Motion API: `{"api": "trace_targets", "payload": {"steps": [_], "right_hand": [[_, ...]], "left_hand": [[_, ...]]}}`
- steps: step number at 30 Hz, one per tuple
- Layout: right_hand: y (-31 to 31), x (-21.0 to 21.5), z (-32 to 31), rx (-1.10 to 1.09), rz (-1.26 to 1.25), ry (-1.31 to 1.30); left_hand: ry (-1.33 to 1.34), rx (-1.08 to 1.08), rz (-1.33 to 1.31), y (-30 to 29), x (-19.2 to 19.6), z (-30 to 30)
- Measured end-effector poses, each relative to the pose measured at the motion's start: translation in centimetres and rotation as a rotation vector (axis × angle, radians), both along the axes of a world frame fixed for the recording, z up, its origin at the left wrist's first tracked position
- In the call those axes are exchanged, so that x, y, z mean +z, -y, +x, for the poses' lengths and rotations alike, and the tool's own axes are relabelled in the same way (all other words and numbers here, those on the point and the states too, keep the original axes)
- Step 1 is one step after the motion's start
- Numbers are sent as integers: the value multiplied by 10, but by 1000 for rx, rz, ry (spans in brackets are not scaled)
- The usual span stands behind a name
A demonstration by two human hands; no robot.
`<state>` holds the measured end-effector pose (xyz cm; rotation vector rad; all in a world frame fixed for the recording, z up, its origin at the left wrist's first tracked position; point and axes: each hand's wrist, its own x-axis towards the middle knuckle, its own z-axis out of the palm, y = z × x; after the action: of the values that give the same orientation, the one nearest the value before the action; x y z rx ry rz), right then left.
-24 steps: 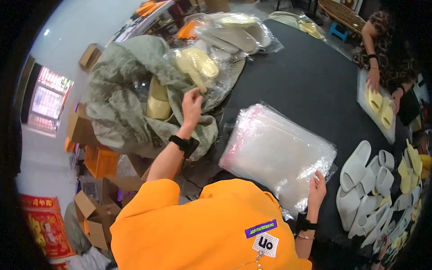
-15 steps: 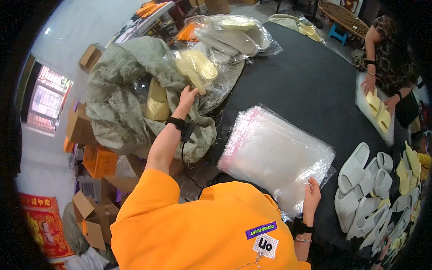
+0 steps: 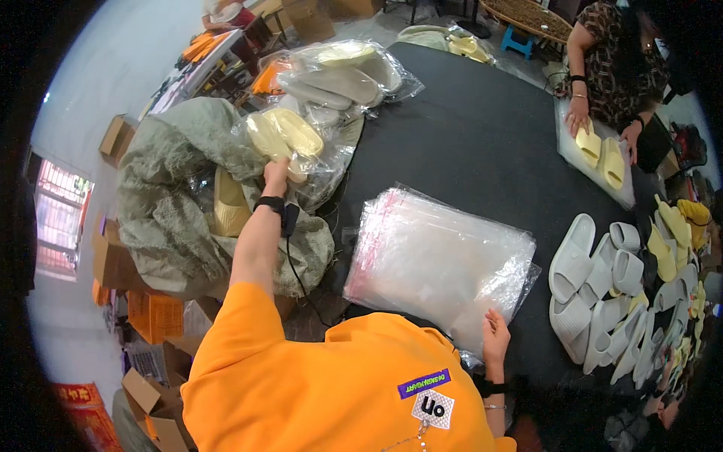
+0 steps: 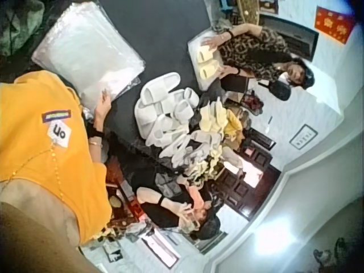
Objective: Packing pairs of slippers into plastic bags at a factory workbench.
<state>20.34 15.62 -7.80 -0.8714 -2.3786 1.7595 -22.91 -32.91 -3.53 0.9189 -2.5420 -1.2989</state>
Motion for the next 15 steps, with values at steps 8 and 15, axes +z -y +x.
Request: {"api": "trace_targets", "payload": {"steps": [8,15], "right_hand": [[11,16,-16,59,31,-7],[17,32,-31,128,18,-86]], "left_hand": [[-305,-388,958,-46,90,45],[-382,-908,301,-128,132,145]]}}
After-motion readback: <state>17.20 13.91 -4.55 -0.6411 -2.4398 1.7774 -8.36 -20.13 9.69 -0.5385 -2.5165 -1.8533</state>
